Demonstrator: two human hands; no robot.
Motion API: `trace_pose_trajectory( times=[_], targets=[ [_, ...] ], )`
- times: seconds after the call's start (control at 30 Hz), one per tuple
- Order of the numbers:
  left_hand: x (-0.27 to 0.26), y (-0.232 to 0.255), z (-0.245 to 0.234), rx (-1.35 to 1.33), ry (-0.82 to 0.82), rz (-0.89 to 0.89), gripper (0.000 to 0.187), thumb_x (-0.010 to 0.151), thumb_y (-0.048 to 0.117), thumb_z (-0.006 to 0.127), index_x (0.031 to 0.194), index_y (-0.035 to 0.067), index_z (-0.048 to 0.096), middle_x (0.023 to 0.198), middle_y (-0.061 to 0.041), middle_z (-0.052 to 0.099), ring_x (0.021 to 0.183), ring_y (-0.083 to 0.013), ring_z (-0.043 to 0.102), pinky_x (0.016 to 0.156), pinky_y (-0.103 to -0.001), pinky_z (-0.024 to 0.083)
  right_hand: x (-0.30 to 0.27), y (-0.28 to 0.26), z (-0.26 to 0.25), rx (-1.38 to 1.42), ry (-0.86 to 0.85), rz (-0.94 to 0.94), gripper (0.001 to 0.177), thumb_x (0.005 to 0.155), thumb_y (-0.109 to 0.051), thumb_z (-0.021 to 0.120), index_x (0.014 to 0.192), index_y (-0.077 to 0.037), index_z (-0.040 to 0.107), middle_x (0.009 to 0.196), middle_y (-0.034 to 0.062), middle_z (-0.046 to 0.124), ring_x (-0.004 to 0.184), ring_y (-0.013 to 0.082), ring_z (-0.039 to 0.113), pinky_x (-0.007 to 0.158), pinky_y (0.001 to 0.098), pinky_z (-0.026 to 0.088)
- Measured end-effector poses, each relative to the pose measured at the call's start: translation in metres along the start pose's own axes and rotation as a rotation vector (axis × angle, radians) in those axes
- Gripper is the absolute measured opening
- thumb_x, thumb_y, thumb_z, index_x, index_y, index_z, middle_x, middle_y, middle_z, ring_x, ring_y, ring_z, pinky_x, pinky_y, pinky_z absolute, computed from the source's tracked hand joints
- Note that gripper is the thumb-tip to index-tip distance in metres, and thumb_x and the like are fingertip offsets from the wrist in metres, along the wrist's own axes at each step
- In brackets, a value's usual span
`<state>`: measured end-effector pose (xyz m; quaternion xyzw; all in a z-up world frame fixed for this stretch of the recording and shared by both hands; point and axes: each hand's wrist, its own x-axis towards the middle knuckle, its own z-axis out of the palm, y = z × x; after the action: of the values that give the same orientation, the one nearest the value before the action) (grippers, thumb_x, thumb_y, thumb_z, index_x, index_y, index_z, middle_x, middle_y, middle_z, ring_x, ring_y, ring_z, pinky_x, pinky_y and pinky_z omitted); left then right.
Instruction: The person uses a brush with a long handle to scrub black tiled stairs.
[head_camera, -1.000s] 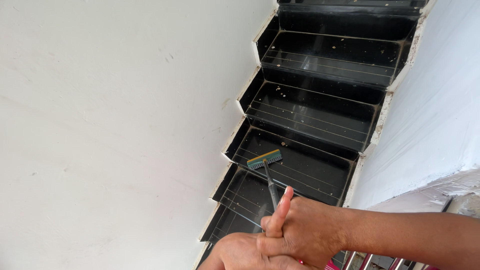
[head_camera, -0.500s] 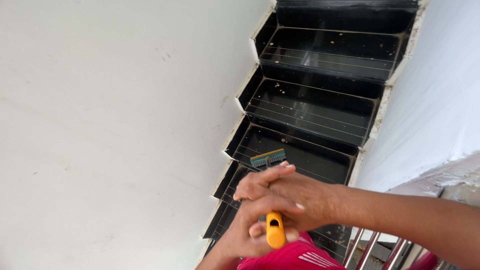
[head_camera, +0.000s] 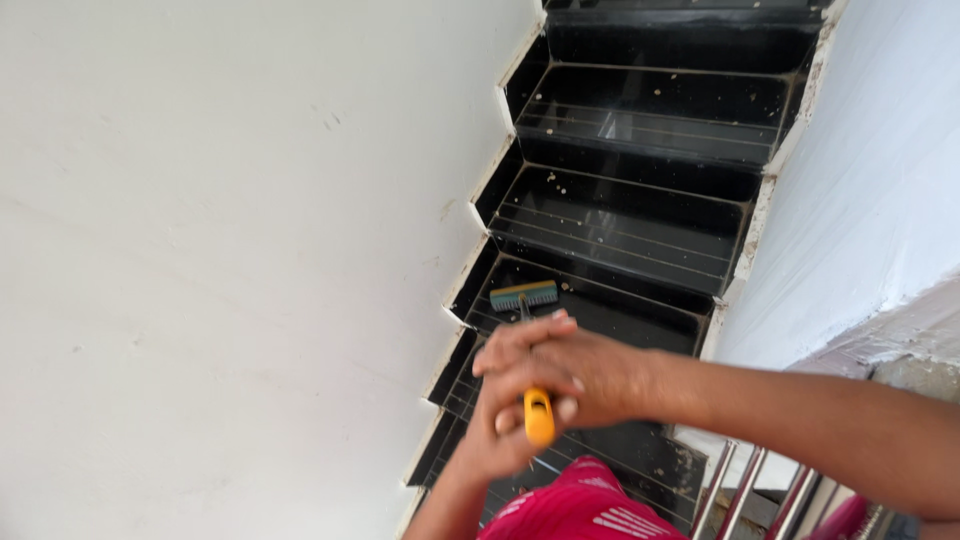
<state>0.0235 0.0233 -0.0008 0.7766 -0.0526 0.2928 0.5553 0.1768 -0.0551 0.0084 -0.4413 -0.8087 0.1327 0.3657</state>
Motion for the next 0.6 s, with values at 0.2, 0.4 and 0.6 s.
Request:
trace_pose_trajectory(
  times=[0.2, 0.4, 0.6],
  targets=[
    [-0.024, 0.024, 0.005, 0.046, -0.115, 0.043, 0.024, 0.085, 0.025, 0.084, 0.104, 0.016, 0.073, 0.147, -0.017, 0.057, 0.154, -0.0385, 0.048, 0.135, -0.061, 0.032, -0.001, -0.046, -0.008, 0.018, -0.057, 0.011, 0.055, 0.095, -0.044, 0.064, 0.138, -0.011, 0.054, 0.118, 0.0107, 0.059, 0.109, 0.0254, 0.063, 0.091, 0.0402, 0.053],
    [-0.012, -0.024, 0.009, -0.063, 0.028, 0.161, 0.026, 0.091, 0.027, 0.078, 0.113, 0.017, 0.069, 0.147, -0.016, 0.054, 0.151, -0.0381, 0.049, 0.129, -0.059, 0.037, 0.004, -0.023, -0.013, -0.037, -0.206, 0.239, 0.031, 0.097, -0.05, 0.065, 0.109, -0.02, 0.066, 0.115, 0.0005, 0.064, 0.109, 0.0185, 0.065, 0.092, 0.0359, 0.056],
    [-0.009, -0.063, 0.005, -0.086, -0.004, 0.168, 0.026, 0.094, 0.027, 0.077, 0.116, 0.017, 0.07, 0.145, -0.015, 0.054, 0.145, -0.0362, 0.053, 0.129, -0.059, 0.044, -0.003, 0.009, 0.005, -0.063, -0.144, 0.297, 0.042, 0.094, -0.049, 0.063, 0.122, -0.017, 0.064, 0.124, 0.0071, 0.061, 0.114, 0.0275, 0.062, 0.093, 0.0435, 0.051]
  ],
)
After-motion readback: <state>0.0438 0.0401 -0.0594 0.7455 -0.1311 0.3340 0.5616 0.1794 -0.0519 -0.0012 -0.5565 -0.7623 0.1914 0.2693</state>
